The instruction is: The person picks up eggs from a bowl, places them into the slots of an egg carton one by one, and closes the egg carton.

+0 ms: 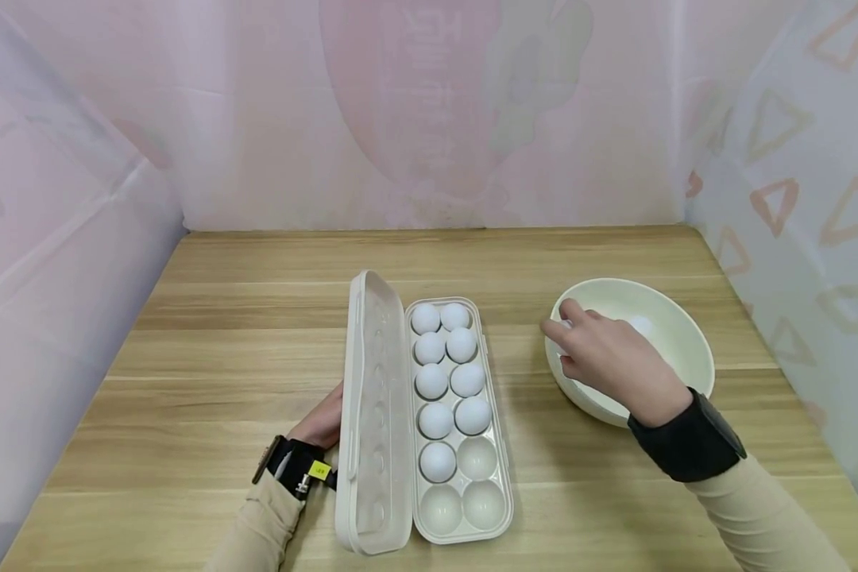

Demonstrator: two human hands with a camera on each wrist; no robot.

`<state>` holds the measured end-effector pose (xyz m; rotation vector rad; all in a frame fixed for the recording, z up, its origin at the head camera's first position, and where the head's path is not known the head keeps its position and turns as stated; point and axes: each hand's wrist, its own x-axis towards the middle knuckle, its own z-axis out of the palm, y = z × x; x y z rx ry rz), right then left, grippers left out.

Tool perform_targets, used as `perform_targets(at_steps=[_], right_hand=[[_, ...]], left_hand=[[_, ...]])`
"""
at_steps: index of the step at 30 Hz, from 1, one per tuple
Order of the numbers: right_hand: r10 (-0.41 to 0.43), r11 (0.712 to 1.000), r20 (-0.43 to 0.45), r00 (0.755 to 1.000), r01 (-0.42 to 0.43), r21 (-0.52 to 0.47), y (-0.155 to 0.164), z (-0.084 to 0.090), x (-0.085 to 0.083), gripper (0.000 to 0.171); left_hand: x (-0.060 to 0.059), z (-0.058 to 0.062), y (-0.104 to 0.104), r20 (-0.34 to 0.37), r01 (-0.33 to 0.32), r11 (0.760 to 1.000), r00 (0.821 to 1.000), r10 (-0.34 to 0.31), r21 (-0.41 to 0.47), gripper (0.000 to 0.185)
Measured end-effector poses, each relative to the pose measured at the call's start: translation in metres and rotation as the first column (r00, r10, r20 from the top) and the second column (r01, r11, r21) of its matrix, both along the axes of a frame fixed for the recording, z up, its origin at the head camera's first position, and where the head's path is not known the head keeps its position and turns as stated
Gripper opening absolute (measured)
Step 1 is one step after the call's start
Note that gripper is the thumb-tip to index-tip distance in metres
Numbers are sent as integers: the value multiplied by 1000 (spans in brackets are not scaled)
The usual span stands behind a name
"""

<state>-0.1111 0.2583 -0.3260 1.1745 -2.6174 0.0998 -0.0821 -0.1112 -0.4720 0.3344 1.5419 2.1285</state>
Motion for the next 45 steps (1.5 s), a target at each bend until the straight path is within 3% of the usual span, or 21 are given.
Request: perform_targets(at_steps=[13,24,33,45], right_hand=[[-5,999,-18,1000,5,-35,-11,-3,12,38],[12,997,-24,1000,-14,-81,-17,-7,27,36],[31,989,-19,999,-34,-145,-30,-13,49,36],[44,991,-19,999,-46,-126,-47,-26,69,41]], left_hand=[[-2,1,-2,2,15,1000,1000,-15,16,53],[-1,-2,-2,5,6,1000,1000,-6,13,21],[0,-3,-2,0,15,999,1000,-15,35,20],[-2,-6,-1,-1,24,999,1000,-24,32,18]])
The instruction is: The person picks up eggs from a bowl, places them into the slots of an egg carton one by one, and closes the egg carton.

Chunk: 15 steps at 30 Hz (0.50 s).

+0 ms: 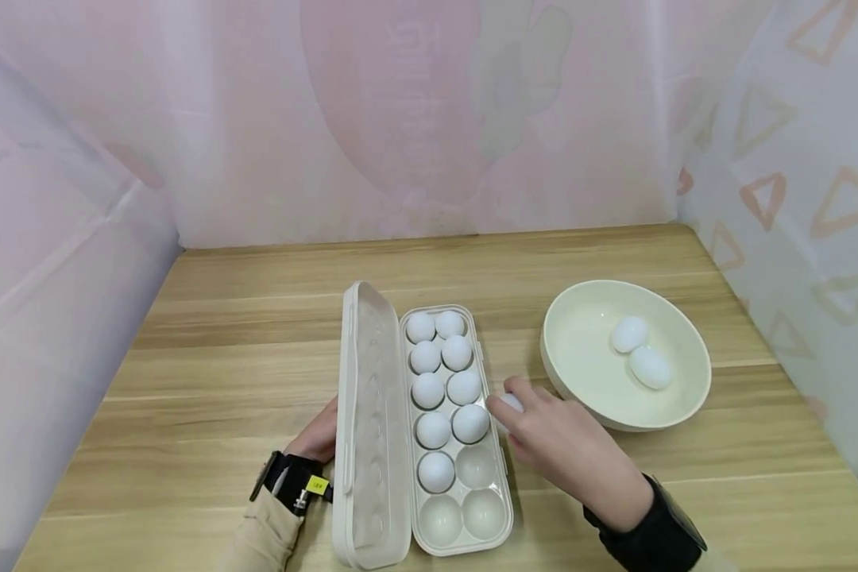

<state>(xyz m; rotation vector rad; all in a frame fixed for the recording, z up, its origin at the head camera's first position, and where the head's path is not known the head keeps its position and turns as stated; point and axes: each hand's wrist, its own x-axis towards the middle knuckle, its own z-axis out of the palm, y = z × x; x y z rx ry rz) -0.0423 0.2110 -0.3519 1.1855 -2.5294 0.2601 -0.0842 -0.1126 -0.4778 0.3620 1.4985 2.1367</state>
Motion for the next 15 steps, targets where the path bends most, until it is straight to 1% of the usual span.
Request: perform_targets(at_steps=[6,10,15], right_hand=[[27,999,-8,1000,-27,-18,-4,-6,3,37],[27,999,9,1000,-27,-21,-6,-9,5,39],[58,998,29,998,-58,-13,-9,-14,10,42]], left_hand=[[1,1,1,-5,2,1000,1000,-2,0,18],[2,2,0,-4,1,1000,1000,-1,-2,15],[2,3,0,-5,-2,1000,1000,2,-13,15]])
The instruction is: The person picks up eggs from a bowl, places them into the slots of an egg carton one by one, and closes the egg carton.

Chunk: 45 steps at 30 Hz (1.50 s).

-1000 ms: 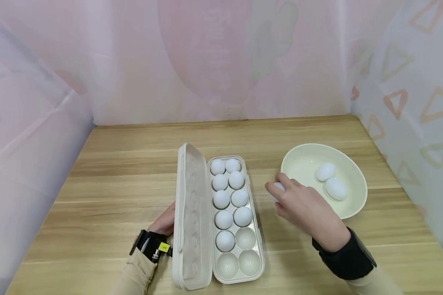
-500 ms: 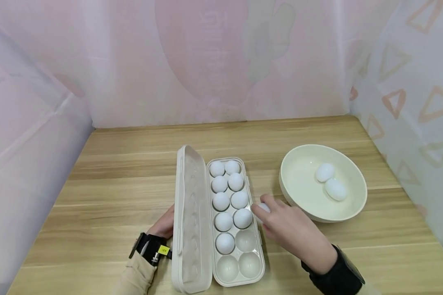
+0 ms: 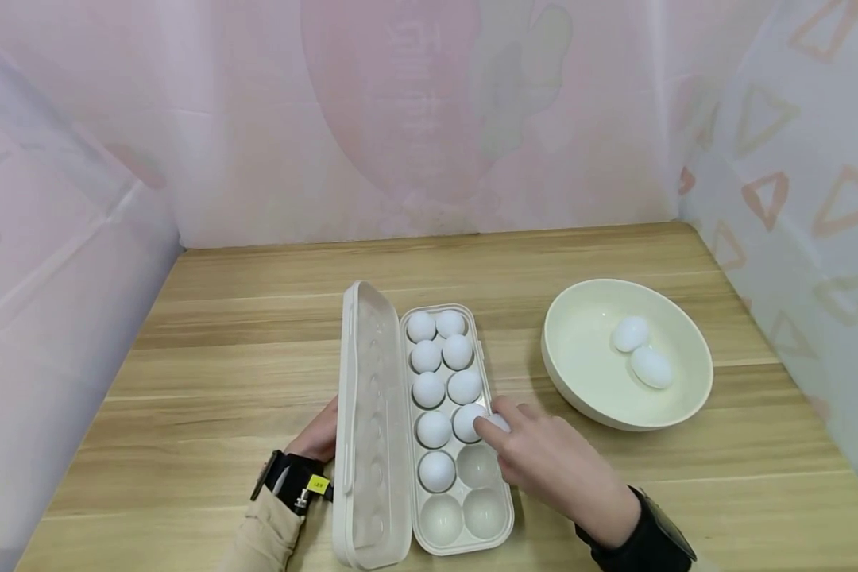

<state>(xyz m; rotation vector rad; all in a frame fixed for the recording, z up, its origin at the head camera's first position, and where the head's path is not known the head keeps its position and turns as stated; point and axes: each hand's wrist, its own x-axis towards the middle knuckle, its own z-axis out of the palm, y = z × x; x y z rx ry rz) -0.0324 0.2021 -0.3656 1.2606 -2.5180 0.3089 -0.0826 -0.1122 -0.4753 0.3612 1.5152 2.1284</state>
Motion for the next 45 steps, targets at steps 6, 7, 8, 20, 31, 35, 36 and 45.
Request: perform_targets(at_steps=[6,7,8,20,31,35,36,45], right_hand=[[7,1000,15,1000,-7,7,-3,-4,2,40],[10,1000,18,1000,-11,8,-4,-4,3,40],[16,1000,20,1000,-16,10,-4,-5,4,41],[104,994,18,994,-104,29,-15,-20,10,47],[97,991,98,990,-105,83,-22,-32,12,43],[103,990,71,992,-109,88,-24,-33,13,42],[104,990,63,993,-110,88,-24,-32,13,41],[144,985,-54,988,-138,100,-29,-34,10,31]], left_hand=[[-1,1,0,0,0,1000,1000,0,-4,16],[-1,1,0,1,0,1000,1000,0,-2,16],[-1,1,0,0,-1,1000,1000,1,-4,16],[0,2,1,0,-6,1000,1000,6,24,22],[0,2,0,8,-16,1000,1000,16,-9,27],[0,3,1,-2,-22,999,1000,22,-25,34],[0,3,1,-4,-22,999,1000,22,-25,35],[0,3,1,-1,-22,1000,1000,22,-16,30]])
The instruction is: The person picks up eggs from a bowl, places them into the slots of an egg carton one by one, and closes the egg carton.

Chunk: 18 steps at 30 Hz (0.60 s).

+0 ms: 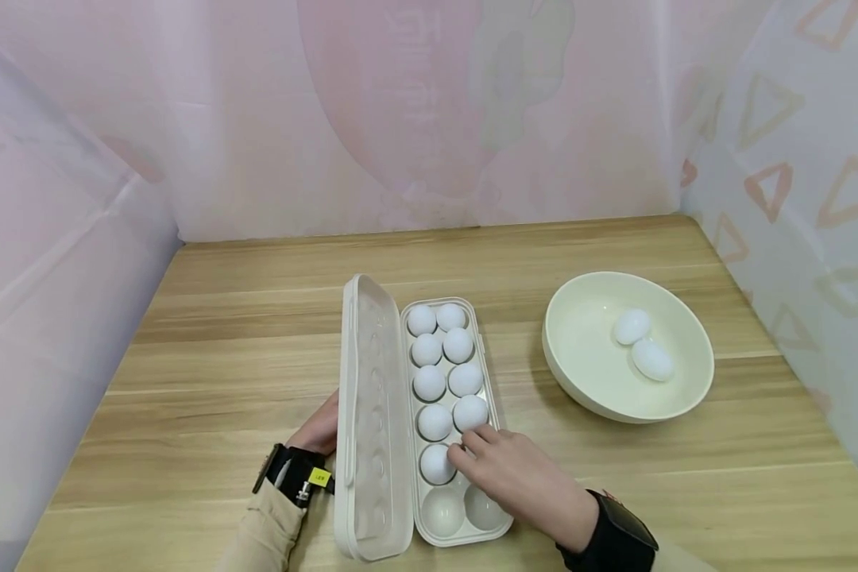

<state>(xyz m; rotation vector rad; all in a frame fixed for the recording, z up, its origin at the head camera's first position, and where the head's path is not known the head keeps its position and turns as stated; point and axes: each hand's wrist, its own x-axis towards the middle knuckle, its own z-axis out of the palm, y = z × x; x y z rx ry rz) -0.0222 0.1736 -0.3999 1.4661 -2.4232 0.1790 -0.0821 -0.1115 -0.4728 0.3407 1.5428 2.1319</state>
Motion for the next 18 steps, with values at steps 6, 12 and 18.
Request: perform_targets(at_steps=[6,12,18], right_hand=[[-3,1000,-11,1000,3,8,1,-1,-1,30],[-15,1000,-31,999,15,-12,0,-1,-1,15],[-32,999,-28,999,31,-26,0,0,0,18]], left_hand=[[-1,1,1,-1,-9,1000,1000,9,8,25],[0,2,1,-4,1,1000,1000,-1,23,21],[0,1,0,4,-3,1000,1000,3,24,23]])
